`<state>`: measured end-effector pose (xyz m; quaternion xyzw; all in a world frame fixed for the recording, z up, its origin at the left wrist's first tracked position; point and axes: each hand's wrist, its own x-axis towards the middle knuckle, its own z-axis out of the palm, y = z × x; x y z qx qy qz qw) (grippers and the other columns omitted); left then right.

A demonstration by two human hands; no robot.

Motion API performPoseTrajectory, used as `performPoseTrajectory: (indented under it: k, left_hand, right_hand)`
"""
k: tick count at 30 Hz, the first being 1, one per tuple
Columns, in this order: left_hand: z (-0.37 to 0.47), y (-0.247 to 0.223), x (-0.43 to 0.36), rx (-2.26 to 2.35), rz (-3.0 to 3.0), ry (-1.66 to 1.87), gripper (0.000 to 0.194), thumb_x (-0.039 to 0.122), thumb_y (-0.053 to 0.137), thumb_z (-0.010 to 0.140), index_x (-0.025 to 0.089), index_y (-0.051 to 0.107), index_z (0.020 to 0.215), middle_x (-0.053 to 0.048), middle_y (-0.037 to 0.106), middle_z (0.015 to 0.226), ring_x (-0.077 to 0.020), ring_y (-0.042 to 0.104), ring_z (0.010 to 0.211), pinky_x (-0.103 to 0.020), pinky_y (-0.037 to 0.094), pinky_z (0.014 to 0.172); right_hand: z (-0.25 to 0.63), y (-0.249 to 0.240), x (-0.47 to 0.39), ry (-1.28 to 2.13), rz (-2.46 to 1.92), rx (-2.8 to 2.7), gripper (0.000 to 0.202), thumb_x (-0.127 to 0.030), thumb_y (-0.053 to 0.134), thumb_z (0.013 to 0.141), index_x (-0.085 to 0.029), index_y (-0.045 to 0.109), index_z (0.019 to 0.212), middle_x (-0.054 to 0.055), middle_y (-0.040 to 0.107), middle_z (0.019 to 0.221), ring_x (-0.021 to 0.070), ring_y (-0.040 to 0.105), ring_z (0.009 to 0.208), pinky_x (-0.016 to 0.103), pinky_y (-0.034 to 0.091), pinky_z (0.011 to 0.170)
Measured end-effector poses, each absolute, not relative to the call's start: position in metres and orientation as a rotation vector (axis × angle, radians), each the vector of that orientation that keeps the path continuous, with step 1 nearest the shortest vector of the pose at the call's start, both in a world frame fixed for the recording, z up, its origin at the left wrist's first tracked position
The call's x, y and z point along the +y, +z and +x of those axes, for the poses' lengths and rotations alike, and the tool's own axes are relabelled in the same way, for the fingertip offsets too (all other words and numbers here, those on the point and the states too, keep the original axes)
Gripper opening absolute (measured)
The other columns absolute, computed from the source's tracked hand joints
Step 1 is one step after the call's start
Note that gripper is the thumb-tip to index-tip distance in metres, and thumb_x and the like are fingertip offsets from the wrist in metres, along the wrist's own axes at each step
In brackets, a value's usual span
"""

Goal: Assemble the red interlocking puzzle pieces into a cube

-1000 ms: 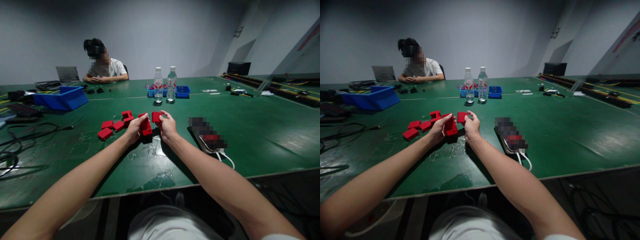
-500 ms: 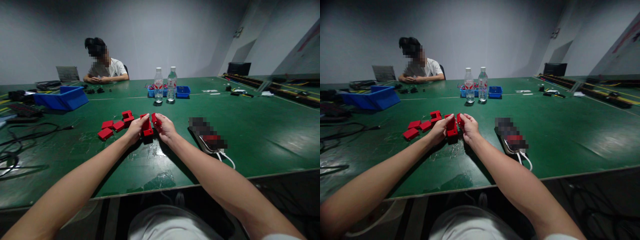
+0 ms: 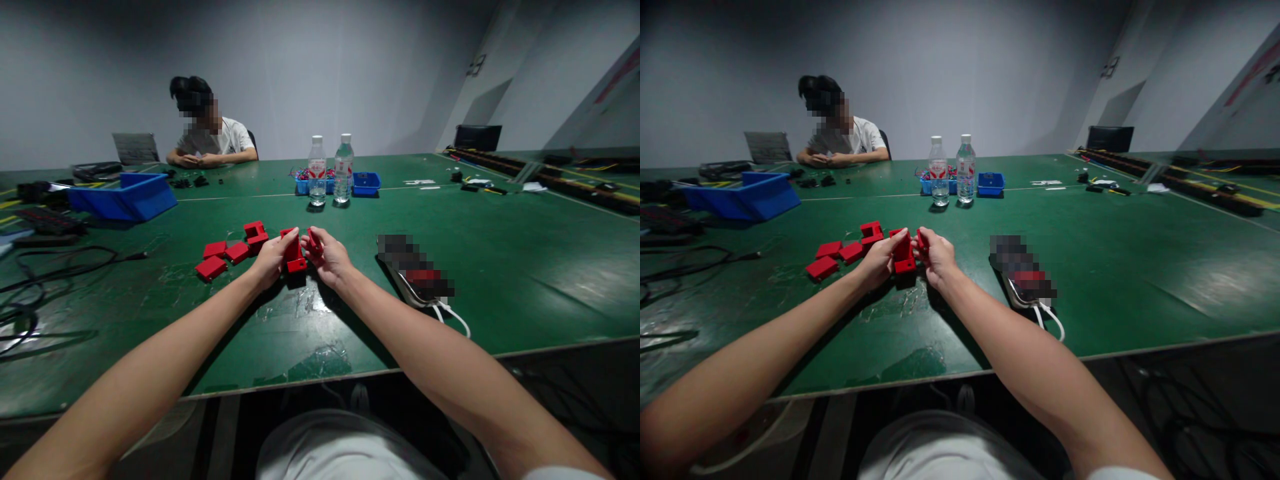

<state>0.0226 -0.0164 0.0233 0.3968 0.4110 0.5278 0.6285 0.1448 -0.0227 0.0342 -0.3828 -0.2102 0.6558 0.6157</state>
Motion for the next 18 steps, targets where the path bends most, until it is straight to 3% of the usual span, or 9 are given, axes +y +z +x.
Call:
performPoseTrajectory:
  k: [8, 18]
  left_hand:
    - [0.0197, 0.0196, -0.0130, 0.968, 0.925, 1.228, 0.038, 0.044, 0.085, 0.072, 0.011, 0.068, 0.083, -0.002, 0.069, 0.068, -0.0112, 0.061, 0.055, -0.024, 0.050, 0.057]
    - [0.0222, 0.0223, -0.0145, 0.966, 0.924, 1.198, 0.033, 0.042, 0.079, 0.079, 0.011, 0.068, 0.083, -0.007, 0.074, 0.073, -0.0138, 0.066, 0.054, -0.026, 0.056, 0.056]
  right_hand:
    - [0.1469, 0.0391, -0.0238, 1.534, -0.991, -0.465, 0.021, -0.036, 0.060, 0.091, -0.017, 0.065, 0.084, 0.001, 0.074, 0.070, 0.0089, 0.060, 0.052, 0.018, 0.037, 0.047]
    - [0.1430, 0.0363, -0.0188, 1.538, -0.897, -0.351, 0.019, -0.031, 0.052, 0.097, -0.018, 0.058, 0.085, -0.002, 0.062, 0.056, 0.0121, 0.060, 0.047, 0.019, 0.046, 0.045]
